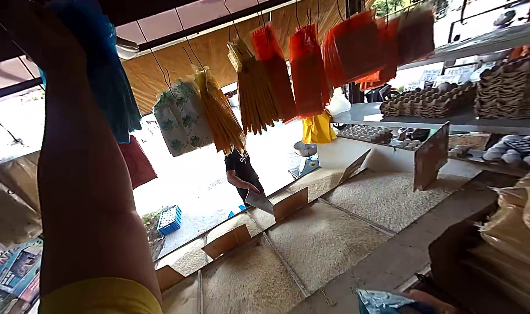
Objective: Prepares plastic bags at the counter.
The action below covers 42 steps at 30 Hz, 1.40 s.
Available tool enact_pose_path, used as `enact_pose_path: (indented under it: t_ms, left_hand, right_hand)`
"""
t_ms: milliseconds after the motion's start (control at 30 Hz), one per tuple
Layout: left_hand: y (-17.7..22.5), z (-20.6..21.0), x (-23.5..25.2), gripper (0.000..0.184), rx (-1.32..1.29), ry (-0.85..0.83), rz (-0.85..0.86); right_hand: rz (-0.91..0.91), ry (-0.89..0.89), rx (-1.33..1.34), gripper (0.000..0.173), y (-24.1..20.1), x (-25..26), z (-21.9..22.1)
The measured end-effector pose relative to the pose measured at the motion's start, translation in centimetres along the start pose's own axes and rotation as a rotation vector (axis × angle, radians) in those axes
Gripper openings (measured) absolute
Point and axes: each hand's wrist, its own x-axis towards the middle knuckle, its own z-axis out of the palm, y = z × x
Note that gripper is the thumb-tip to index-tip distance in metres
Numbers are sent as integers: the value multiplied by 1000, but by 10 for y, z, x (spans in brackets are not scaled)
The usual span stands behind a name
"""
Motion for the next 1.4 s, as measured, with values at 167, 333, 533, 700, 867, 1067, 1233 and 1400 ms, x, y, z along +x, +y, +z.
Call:
enact_pose_path:
  t_ms: [167, 333, 533, 700, 867, 1067, 1233, 1400]
  left_hand:
    - [15, -34, -149, 51, -114, -27, -15]
    - [18, -47, -355, 37, -461, -28, -1]
    - [43, -91, -503, 31, -693, -388, -217]
    - [44, -100, -548, 22, -702, -315, -95]
    - [28, -121, -566, 18, -605, -336, -133]
    - [11, -148, -576, 17, -526, -301, -138]
    - [0, -173, -588, 19, -396, -264, -200]
    - [-13, -196, -614, 23, -313, -175, -312]
  right_hand:
    - [-324, 168, -37, 25, -31, 35, 2]
    - [-284, 136, -36, 20, -133, 69, 5]
    - [-355, -66, 254, 19, -191, 94, 56]
    - [-362, -208, 336, 20, -219, 79, 110]
    - [-356, -334, 354, 20, -231, 54, 146]
    - [-568, -341, 147, 22, -240, 35, 169]
    - [-1095, -214, 86, 27, -230, 17, 205]
    - [-1265, -287, 43, 27, -234, -15, 229]
